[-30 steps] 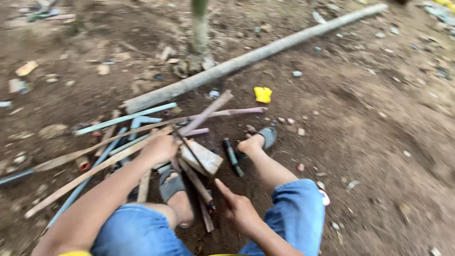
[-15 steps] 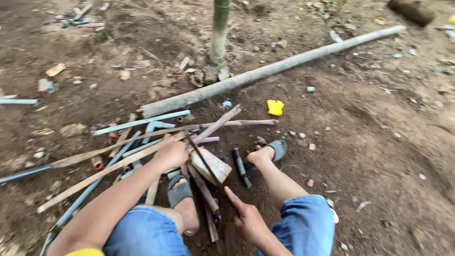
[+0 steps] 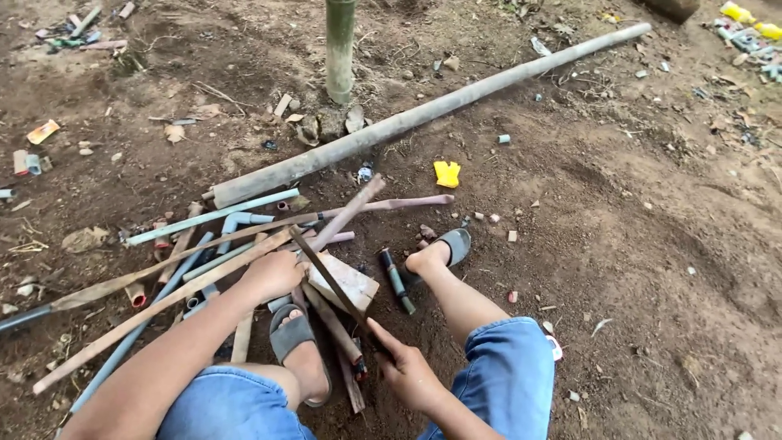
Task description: Cutting a plastic pipe using a hacksaw while sitting on the ground.
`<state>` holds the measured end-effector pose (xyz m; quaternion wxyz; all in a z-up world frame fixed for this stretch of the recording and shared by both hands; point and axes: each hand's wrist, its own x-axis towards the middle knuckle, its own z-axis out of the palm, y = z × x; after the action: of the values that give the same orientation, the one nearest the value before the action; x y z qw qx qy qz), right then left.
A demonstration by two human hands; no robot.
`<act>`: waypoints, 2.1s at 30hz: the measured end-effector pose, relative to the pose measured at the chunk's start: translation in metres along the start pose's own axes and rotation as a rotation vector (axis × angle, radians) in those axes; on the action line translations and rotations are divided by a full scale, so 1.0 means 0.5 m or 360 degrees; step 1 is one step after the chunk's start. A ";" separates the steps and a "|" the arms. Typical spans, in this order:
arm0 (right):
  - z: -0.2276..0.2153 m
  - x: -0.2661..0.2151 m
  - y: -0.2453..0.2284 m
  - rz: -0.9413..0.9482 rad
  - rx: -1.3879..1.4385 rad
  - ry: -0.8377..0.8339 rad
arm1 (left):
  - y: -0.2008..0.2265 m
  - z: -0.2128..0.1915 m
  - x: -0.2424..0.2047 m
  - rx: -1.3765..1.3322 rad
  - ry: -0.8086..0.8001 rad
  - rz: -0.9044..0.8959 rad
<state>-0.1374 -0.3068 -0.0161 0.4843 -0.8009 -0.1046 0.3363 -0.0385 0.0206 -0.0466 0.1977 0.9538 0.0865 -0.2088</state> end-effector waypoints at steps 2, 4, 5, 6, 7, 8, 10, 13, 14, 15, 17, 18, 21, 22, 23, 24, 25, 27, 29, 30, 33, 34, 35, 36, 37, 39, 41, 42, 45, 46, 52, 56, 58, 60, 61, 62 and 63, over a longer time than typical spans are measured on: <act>0.009 0.008 0.011 -0.0248 -0.0313 0.0134 | 0.021 -0.025 -0.021 -0.0010 -0.0033 -0.0069; 0.007 -0.003 -0.001 -0.0145 -0.0229 0.0085 | 0.013 -0.017 -0.018 0.0057 -0.0038 -0.0048; 0.003 0.000 -0.011 -0.0066 -0.0154 0.0040 | 0.008 -0.020 -0.012 0.0124 -0.0017 -0.0029; 0.001 0.001 -0.017 -0.0069 -0.0153 0.0042 | 0.010 -0.027 -0.015 0.0125 -0.0014 -0.0028; 0.000 -0.003 -0.021 -0.0053 -0.0180 0.0032 | 0.012 -0.029 -0.021 0.0110 -0.0064 -0.0055; -0.001 -0.006 -0.025 -0.0037 -0.0207 0.0021 | 0.015 -0.030 -0.027 0.0095 -0.0114 -0.0081; 0.005 0.005 -0.018 -0.0115 -0.0290 0.0083 | 0.052 -0.049 -0.040 0.0228 -0.0238 -0.0075; 0.011 0.021 -0.042 -0.0235 -0.0380 0.0166 | 0.077 -0.036 -0.049 0.0310 -0.0312 0.0001; 0.011 0.029 -0.057 -0.0279 -0.0387 0.0198 | 0.080 -0.026 -0.048 0.0263 -0.0257 0.0080; 0.011 0.033 -0.057 -0.0284 -0.0388 0.0194 | 0.071 -0.019 -0.039 0.0263 -0.0253 0.0075; 0.008 0.044 -0.058 -0.0187 -0.0397 0.0222 | 0.051 -0.007 -0.018 0.0178 -0.0119 0.0055; 0.007 0.045 -0.052 -0.0196 -0.0399 0.0220 | 0.042 -0.012 -0.012 0.0178 -0.0110 0.0051; 0.012 0.034 -0.035 -0.0310 -0.0448 0.0189 | 0.029 -0.014 -0.020 0.0194 0.0037 0.0069; 0.012 0.033 -0.039 -0.0286 -0.0451 0.0165 | 0.037 -0.021 -0.026 0.0205 -0.0022 0.0031; 0.013 0.027 -0.039 -0.0253 -0.0453 0.0144 | 0.048 -0.022 -0.035 0.0216 -0.0089 -0.0002; 0.010 0.025 -0.041 -0.0245 -0.0451 0.0137 | 0.053 -0.021 -0.038 0.0213 -0.0099 -0.0004; 0.008 0.028 -0.047 -0.0206 -0.0447 0.0164 | 0.056 -0.028 -0.038 0.0173 -0.0074 -0.0011; 0.005 0.033 -0.048 -0.0173 -0.0445 0.0194 | 0.062 -0.038 -0.040 0.0132 -0.0044 -0.0016; 0.006 0.035 -0.034 -0.0256 -0.0464 0.0230 | 0.064 -0.041 -0.045 0.0131 -0.0063 -0.0027; 0.003 0.031 -0.039 -0.0257 -0.0467 0.0229 | 0.058 -0.038 -0.040 0.0128 -0.0060 -0.0028; 0.004 0.025 -0.044 -0.0277 -0.0446 0.0151 | 0.040 -0.036 -0.038 0.0137 0.0037 0.0061; 0.005 0.026 -0.039 -0.0316 -0.0418 0.0165 | 0.040 -0.038 -0.040 0.0133 0.0036 0.0061; 0.004 0.023 -0.031 -0.0348 -0.0395 0.0178 | 0.044 -0.034 -0.043 0.0121 0.0031 0.0064; 0.005 0.030 -0.038 -0.0348 -0.0396 0.0181 | 0.054 -0.039 -0.048 0.0120 0.0032 0.0068; 0.006 0.034 -0.043 -0.0323 -0.0370 0.0195 | 0.067 -0.042 -0.053 0.0144 -0.0053 0.0078; 0.009 0.044 -0.052 -0.0301 -0.0343 0.0218 | 0.077 -0.040 -0.053 0.0173 -0.0135 0.0096; 0.012 0.056 -0.060 -0.0236 -0.0334 0.0199 | 0.076 -0.031 -0.041 0.0172 -0.0001 0.0180; 0.007 0.049 -0.060 -0.0236 -0.0337 0.0206 | 0.070 -0.031 -0.037 0.0172 0.0001 0.0186; 0.010 0.039 -0.053 -0.0278 -0.0366 0.0187 | 0.048 -0.035 -0.036 0.0157 0.0061 0.0119; 0.010 0.040 -0.047 -0.0334 -0.0351 0.0185 | 0.047 -0.036 -0.038 0.0191 0.0009 0.0076; 0.010 0.052 -0.068 -0.0296 -0.0365 0.0209 | 0.089 -0.038 -0.058 0.0205 -0.0146 0.0142; 0.005 0.037 -0.053 -0.0251 -0.0358 0.0168 | 0.056 -0.032 -0.041 0.0195 -0.0042 0.0026; 0.010 0.042 -0.049 -0.0307 -0.0348 0.0202 | 0.066 -0.040 -0.048 0.0210 -0.0068 0.0010; 0.014 0.040 -0.043 -0.0357 -0.0337 0.0238 | 0.066 -0.029 -0.046 0.0223 -0.0099 -0.0001; 0.015 0.045 -0.045 -0.0361 -0.0310 0.0248 | 0.059 -0.026 -0.036 0.0196 -0.0008 0.0037; 0.015 0.049 -0.048 -0.0365 -0.0283 0.0258 | 0.053 -0.023 -0.027 0.0170 0.0082 0.0076; 0.016 0.051 -0.039 -0.0368 -0.0284 0.0261 | 0.053 -0.025 -0.029 0.0171 0.0085 0.0079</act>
<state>-0.1204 -0.2787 -0.0132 0.4536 -0.8481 -0.1855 0.2013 -0.0404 0.0005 -0.0206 0.1490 0.9702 0.0569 -0.1826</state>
